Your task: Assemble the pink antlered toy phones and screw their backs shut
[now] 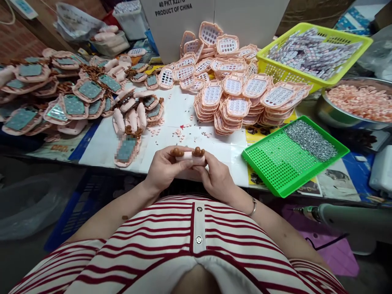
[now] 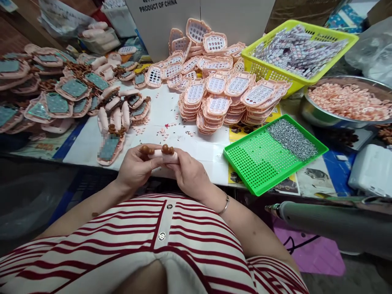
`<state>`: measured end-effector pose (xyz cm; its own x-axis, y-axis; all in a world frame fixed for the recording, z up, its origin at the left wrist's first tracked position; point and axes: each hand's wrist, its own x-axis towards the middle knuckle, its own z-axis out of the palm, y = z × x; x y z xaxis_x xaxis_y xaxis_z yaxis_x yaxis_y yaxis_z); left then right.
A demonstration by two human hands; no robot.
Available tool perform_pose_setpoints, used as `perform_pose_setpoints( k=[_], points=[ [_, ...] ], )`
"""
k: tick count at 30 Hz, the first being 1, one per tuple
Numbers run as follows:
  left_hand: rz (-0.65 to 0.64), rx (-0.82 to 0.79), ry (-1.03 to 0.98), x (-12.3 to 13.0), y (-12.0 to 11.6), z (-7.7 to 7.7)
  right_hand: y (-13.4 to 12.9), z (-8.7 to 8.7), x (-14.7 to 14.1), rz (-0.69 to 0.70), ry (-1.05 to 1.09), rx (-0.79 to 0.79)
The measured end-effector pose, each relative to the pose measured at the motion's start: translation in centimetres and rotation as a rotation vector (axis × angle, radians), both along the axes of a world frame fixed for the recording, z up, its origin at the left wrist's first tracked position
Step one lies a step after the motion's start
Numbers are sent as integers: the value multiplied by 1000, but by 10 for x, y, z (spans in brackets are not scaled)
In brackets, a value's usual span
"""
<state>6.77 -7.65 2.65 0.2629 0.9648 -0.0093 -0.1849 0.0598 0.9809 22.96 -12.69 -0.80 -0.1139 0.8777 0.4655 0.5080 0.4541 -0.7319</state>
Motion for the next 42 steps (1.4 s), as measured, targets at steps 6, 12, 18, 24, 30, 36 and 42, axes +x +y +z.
perform_pose_setpoints(
  k=[6, 12, 18, 24, 30, 36, 42],
  points=[
    [72, 196, 136, 13, -4, 17, 9, -8, -8, -103, 285, -101],
    [105, 184, 195, 17, -4, 13, 6, -21, -11, -102, 560, -333],
    [20, 241, 268, 18, 2, 11, 10, -24, -14, -121, 752, -389],
    [-33, 209, 352, 9, 0, 1, 19, -25, -6, -67, 976, -443],
    [-33, 140, 241, 10, 6, 9, 21, -19, -1, -114, 813, -386],
    [-110, -280, -294, 11, 20, 6, 18, 20, -2, -77, 291, -229],
    [-83, -275, -464, 15, 12, -5, 5, 29, -13, -31, -102, -239]
  ],
)
